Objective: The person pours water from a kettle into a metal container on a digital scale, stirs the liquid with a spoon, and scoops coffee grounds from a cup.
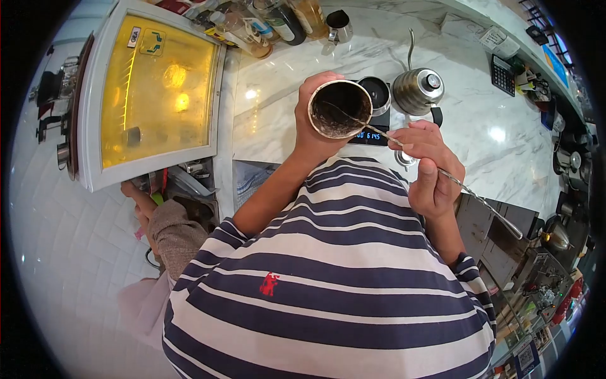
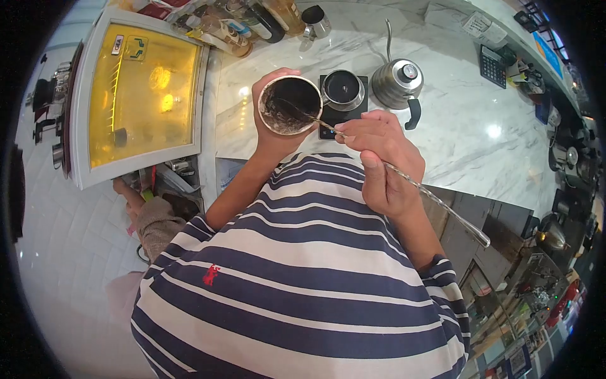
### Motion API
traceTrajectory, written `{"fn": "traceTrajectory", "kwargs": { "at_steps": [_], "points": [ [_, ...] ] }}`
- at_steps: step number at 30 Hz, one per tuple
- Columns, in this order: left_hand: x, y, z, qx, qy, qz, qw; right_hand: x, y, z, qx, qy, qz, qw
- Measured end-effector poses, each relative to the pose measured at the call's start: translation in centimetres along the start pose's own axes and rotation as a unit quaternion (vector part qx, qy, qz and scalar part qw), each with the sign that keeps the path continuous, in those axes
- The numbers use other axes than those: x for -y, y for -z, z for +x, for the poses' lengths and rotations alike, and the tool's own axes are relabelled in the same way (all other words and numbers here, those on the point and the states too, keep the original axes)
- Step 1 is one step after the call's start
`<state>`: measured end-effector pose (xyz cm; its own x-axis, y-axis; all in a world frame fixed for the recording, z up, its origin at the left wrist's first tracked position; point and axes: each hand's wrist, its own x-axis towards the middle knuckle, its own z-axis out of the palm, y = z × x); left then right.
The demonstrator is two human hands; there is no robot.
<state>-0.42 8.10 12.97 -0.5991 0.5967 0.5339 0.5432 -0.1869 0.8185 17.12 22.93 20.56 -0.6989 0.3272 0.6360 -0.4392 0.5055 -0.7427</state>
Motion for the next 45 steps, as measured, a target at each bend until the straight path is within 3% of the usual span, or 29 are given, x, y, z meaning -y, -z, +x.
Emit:
{"fn": "traceTrajectory", "kwargs": {
  "at_steps": [7, 10, 15, 22, 31, 38, 45],
  "points": [
    [0.5, -0.3, 0.9, 0.004, 0.006, -0.008, 1.000, -1.2, -0.3, 0.4, -0.027, -0.019, 0.018, 0.999],
    [1.0, -0.2, 0.6, 0.000, 0.025, -0.003, 1.000, -1.3, -0.1, 0.4, -0.004, -0.054, 0.014, 0.998],
    [1.4, -0.1, 0.5, -0.006, 0.031, 0.004, 0.999, -1.8, -0.7, 0.5, -0.054, -0.116, 0.054, 0.990],
    [1.5, -0.2, 0.7, -0.016, 0.072, 0.004, 0.997, -3.7, -1.1, 0.8, -0.177, -0.283, 0.226, 0.915],
    [1.1, -0.1, 0.4, -0.010, 0.110, 0.062, 0.992, -5.2, -0.3, 0.1, -0.212, -0.309, 0.278, 0.885],
    [2.6, 1.0, 0.1, -0.126, 0.155, 0.080, 0.977, -6.4, 3.2, -0.4, -0.256, -0.295, 0.197, 0.899],
    [3.2, 1.7, -0.9, -0.130, 0.218, 0.087, 0.963, -8.8, 3.1, -2.6, -0.227, -0.316, 0.053, 0.920]
  ]
}}
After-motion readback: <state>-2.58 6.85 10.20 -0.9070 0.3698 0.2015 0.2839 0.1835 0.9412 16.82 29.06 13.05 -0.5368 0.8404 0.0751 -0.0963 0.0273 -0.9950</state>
